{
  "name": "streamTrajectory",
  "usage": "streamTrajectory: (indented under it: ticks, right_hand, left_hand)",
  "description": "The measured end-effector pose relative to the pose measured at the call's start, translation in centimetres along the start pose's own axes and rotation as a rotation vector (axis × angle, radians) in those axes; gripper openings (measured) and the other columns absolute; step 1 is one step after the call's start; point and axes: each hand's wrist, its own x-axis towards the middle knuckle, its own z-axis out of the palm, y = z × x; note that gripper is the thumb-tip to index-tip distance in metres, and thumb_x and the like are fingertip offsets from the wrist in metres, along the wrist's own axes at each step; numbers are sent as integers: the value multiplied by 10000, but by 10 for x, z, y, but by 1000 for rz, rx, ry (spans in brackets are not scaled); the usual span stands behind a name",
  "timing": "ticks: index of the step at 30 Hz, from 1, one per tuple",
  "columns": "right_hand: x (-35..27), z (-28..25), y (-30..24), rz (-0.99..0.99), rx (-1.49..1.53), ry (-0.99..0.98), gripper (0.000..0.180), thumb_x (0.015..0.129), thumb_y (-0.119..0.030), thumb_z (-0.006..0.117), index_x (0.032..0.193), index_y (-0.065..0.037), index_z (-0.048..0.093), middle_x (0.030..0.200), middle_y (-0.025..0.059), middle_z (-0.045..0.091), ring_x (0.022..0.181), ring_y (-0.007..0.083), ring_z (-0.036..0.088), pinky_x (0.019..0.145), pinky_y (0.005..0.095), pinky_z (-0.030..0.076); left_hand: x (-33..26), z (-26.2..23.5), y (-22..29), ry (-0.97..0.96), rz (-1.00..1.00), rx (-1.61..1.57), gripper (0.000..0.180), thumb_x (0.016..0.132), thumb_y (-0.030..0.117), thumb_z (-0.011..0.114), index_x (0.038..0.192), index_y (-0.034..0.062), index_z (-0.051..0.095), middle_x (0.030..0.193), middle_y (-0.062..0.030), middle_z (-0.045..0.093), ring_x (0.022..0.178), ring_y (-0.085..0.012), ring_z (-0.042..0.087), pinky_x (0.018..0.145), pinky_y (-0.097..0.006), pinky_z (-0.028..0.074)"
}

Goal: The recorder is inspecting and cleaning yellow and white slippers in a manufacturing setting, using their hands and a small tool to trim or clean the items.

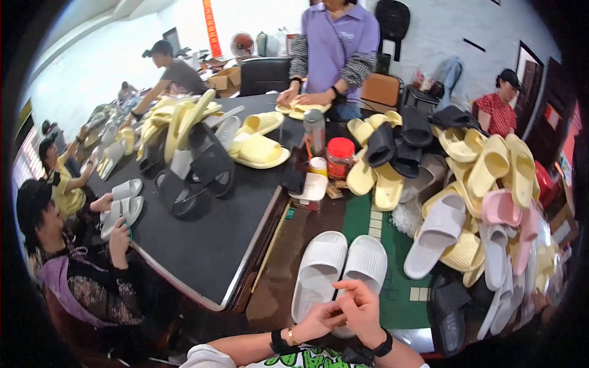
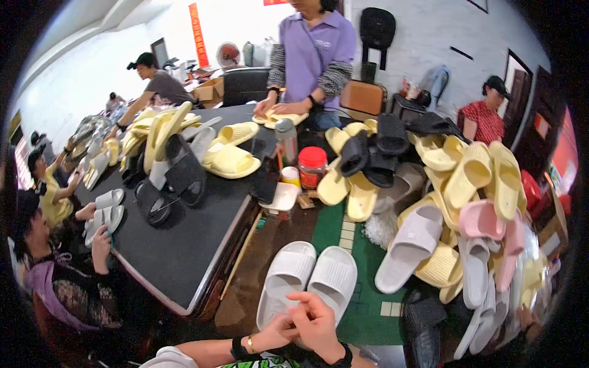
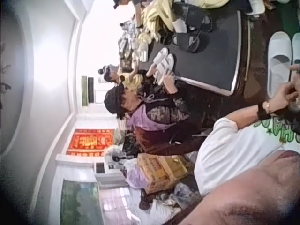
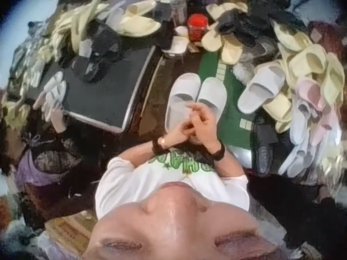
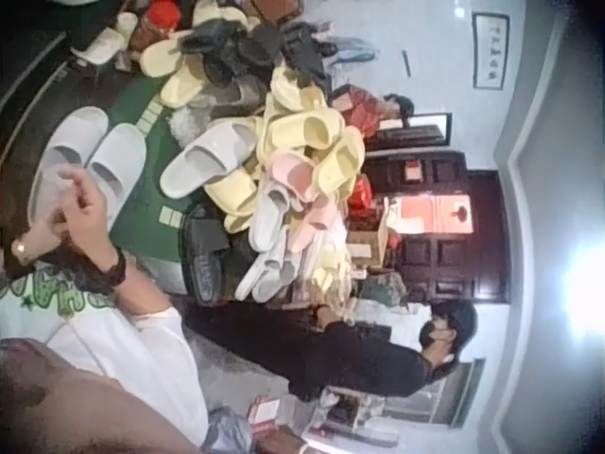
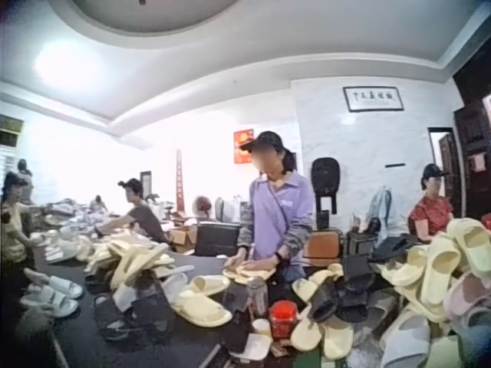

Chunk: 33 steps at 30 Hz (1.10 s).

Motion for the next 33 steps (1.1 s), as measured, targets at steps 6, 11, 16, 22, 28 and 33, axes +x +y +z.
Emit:
streamTrajectory:
  ticks: [6,11,16,22,28,33]
  right_hand:
    - [0,4,-5,16,-15,50,200,915,-22,523,1083,7,627,722,-45,564,587,6,478,517,178,390]
    - [0,4,0,-72,-126,69,265,890,-40,554,1148,6,597,778,-32,536,604,23,440,550,187,381]
    - [18,-4,12,-486,-424,241,423,856,-24,589,1274,8,533,849,-1,541,675,49,469,600,203,401]
    - [-3,-20,-15,137,-702,48,282,863,-121,639,1113,9,658,609,-5,529,544,49,440,510,242,385]
    - [-8,-35,-1,263,-808,-181,246,924,-190,568,1032,1,679,679,80,673,627,134,653,605,274,504]
    - [-12,-36,2,248,-650,-149,217,934,-168,569,1007,3,683,708,53,684,621,97,626,587,261,489]
  left_hand:
    - [-1,9,10,31,35,75,228,956,150,621,1130,2,626,887,-7,661,804,-65,565,700,-254,482]
    - [-2,8,9,-22,41,59,234,956,161,625,1118,-8,627,904,0,662,808,-64,558,705,-257,478]
    - [7,5,5,8,-38,-260,207,965,185,613,1083,18,643,894,8,645,771,-57,574,705,-237,493]
    - [8,-29,48,187,65,-255,158,961,140,598,1008,-1,651,842,-11,645,741,-74,590,690,-230,495]
    - [5,-53,79,315,144,-318,128,963,117,590,1001,0,625,864,-67,665,738,-121,634,680,-256,523]
    - [3,-58,93,330,194,-362,148,983,127,558,1022,-3,617,860,-77,664,726,-141,629,672,-272,524]
